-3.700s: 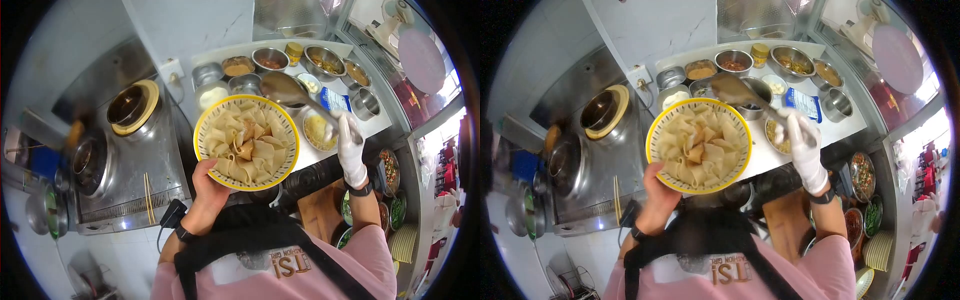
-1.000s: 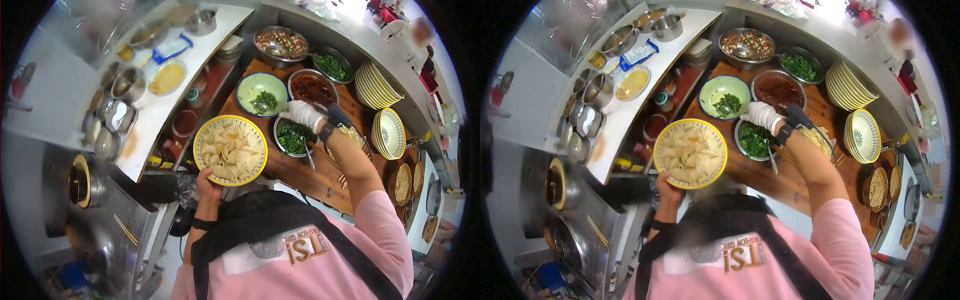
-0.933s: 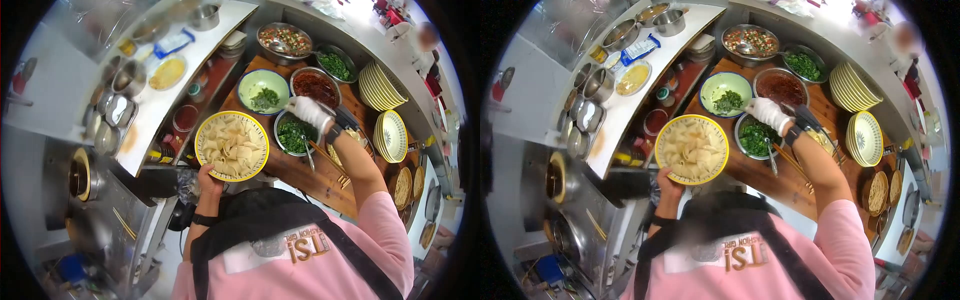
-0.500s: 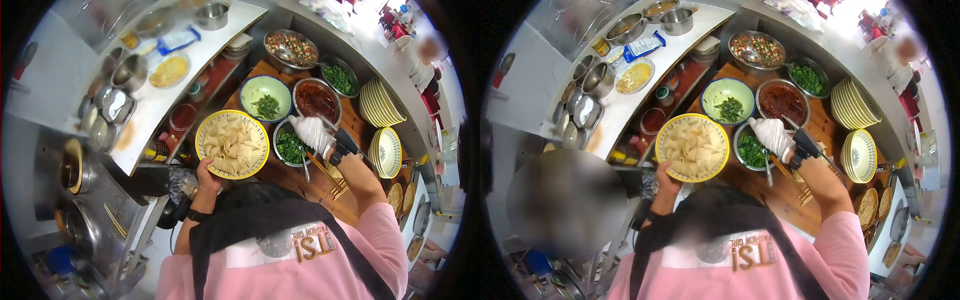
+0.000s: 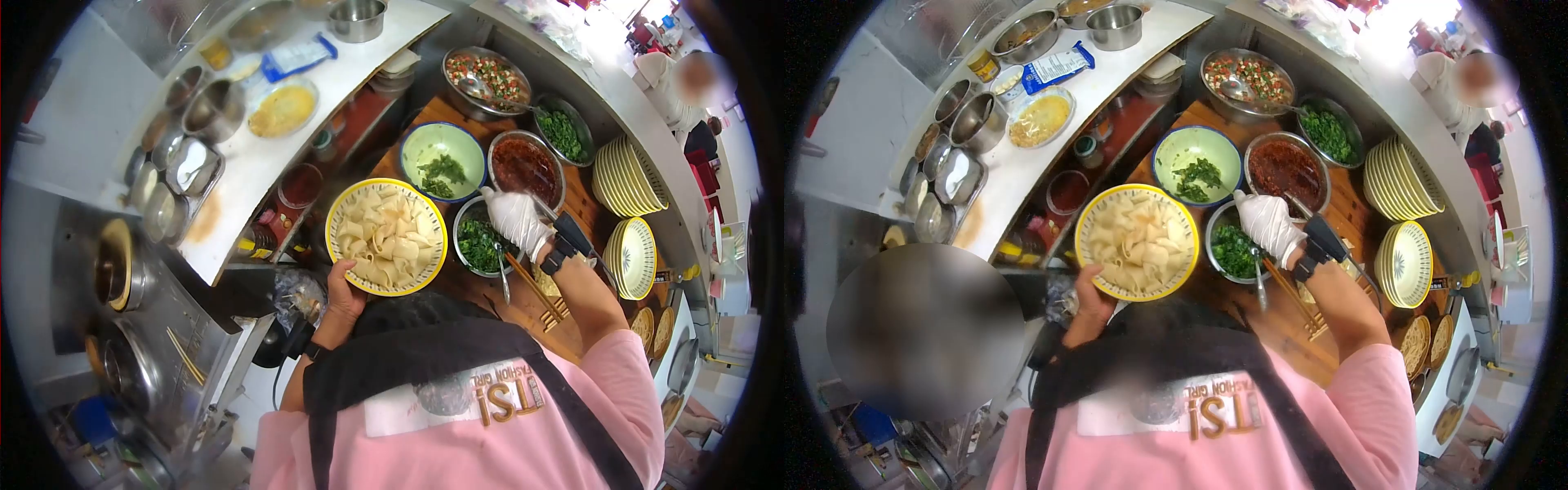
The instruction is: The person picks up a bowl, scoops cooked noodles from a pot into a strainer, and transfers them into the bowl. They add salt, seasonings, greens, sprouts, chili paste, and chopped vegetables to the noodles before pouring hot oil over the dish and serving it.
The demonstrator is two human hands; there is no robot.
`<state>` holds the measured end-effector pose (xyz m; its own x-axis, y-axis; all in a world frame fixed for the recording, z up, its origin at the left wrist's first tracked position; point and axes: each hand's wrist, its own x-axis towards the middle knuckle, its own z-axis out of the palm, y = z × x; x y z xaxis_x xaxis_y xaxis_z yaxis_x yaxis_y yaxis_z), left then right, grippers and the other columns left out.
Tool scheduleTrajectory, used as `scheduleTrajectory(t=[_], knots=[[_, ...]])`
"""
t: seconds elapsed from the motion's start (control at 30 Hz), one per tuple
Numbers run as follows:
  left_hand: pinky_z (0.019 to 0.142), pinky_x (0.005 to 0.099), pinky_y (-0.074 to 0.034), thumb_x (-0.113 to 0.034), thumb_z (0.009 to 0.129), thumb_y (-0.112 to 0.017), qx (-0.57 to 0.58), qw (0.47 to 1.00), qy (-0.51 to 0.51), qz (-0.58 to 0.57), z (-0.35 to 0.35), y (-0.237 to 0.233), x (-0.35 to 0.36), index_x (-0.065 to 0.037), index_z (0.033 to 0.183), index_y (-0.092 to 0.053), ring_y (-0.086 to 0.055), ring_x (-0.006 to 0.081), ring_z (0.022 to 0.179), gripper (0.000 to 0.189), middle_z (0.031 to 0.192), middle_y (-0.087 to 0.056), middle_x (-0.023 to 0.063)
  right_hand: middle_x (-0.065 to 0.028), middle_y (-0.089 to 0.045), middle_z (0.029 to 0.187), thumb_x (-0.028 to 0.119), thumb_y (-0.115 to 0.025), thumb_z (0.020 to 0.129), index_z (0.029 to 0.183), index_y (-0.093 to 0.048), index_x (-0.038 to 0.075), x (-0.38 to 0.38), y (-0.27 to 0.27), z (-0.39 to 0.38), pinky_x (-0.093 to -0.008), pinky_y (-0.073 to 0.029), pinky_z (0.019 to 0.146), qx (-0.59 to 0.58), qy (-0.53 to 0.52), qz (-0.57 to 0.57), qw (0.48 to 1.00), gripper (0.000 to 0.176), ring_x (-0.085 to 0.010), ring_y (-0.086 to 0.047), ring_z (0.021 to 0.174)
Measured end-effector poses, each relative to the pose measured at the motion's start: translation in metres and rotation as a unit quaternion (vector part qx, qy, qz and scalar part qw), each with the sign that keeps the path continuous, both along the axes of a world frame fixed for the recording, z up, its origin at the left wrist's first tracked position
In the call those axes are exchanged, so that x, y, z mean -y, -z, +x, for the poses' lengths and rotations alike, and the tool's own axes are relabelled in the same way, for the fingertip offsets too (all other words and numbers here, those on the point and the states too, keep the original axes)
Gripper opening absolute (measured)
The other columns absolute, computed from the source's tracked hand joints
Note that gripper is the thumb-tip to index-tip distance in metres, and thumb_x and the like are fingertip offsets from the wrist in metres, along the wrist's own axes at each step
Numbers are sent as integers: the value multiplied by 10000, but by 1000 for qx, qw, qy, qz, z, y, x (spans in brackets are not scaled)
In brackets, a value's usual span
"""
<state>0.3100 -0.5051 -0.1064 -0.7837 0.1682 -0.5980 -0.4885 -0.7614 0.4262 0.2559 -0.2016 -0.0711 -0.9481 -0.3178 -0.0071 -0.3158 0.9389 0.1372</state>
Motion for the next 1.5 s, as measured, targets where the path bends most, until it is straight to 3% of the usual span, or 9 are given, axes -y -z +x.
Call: scheduleTrajectory(t=[0.37,0.53,0.63,0.9,0.97,1.03,1.13,1.3,1.5], knots=[[950,416,-352,-145,691,-473,-41,999,-7,0,4,5,-4,8,1227,-343,-447,311,1093,572,1194,-449,170,-177,-570,660,131,-477,793,1011,-541,82,26,-14,17,-423,-456,550,101,48,-320,941,232,-347,-563,607],[942,413,-362,-141,696,-476,-41,999,-21,-1,7,7,-4,8,1221,-351,-456,305,1083,560,1180,-461,166,-37,-487,566,78,-483,737,1050,-486,1,40,-25,49,-304,-376,359,-52,-181,-67,980,323,-176,-487,406],[938,411,-367,-142,697,-478,-39,999,-18,8,8,11,-1,10,1211,-361,-459,302,1079,548,1175,-464,166,-29,-473,566,69,-481,734,1053,-487,-6,43,-29,48,-299,-371,356,-106,-168,-56,978,328,-169,-482,411],[953,434,-357,-138,674,-460,-20,999,-6,36,13,3,2,6,1225,-352,-436,316,1109,579,1200,-443,176,-202,-577,731,183,-470,818,997,-561,75,-2,9,2,-378,-471,559,37,94,-416,904,228,-304,-587,640],[948,457,-355,-117,638,-460,-55,997,-22,51,12,9,2,-17,1254,-329,-432,340,1111,638,1221,-428,176,-40,-579,669,243,-464,859,950,-564,20,-14,-5,-11,-254,-435,490,255,134,-444,848,261,-117,-528,532],[955,455,-351,-126,623,-461,-74,997,-22,25,11,23,7,-21,1262,-313,-425,341,1117,665,1227,-419,174,-5,-531,614,315,-439,871,895,-569,35,-15,-29,-12,-225,-396,448,339,247,-492,763,310,-73,-458,484],[959,453,-348,-132,608,-460,-61,997,-39,3,12,26,8,-22,1266,-306,-422,345,1118,684,1223,-421,175,-23,-568,635,358,-504,829,862,-595,26,-56,-62,-18,-221,-428,482,257,267,-437,819,346,-82,-499,500],[962,455,-341,-149,606,-445,-78,995,-42,52,12,28,11,-17,1266,-306,-407,344,1132,687,1228,-411,181,-82,-642,808,148,-570,754,970,-615,62,-196,-26,-69,-263,-485,654,113,338,-345,868,237,-159,-610,687],[960,464,-333,-192,591,-437,-81,996,-28,10,14,27,13,-5,1269,-300,-405,353,1131,717,1230,-408,193,-143,-477,1194,243,-656,667,1219,-430,115,-249,36,-120,-332,-386,908,125,300,-145,935,610,-290,-465,1085]])
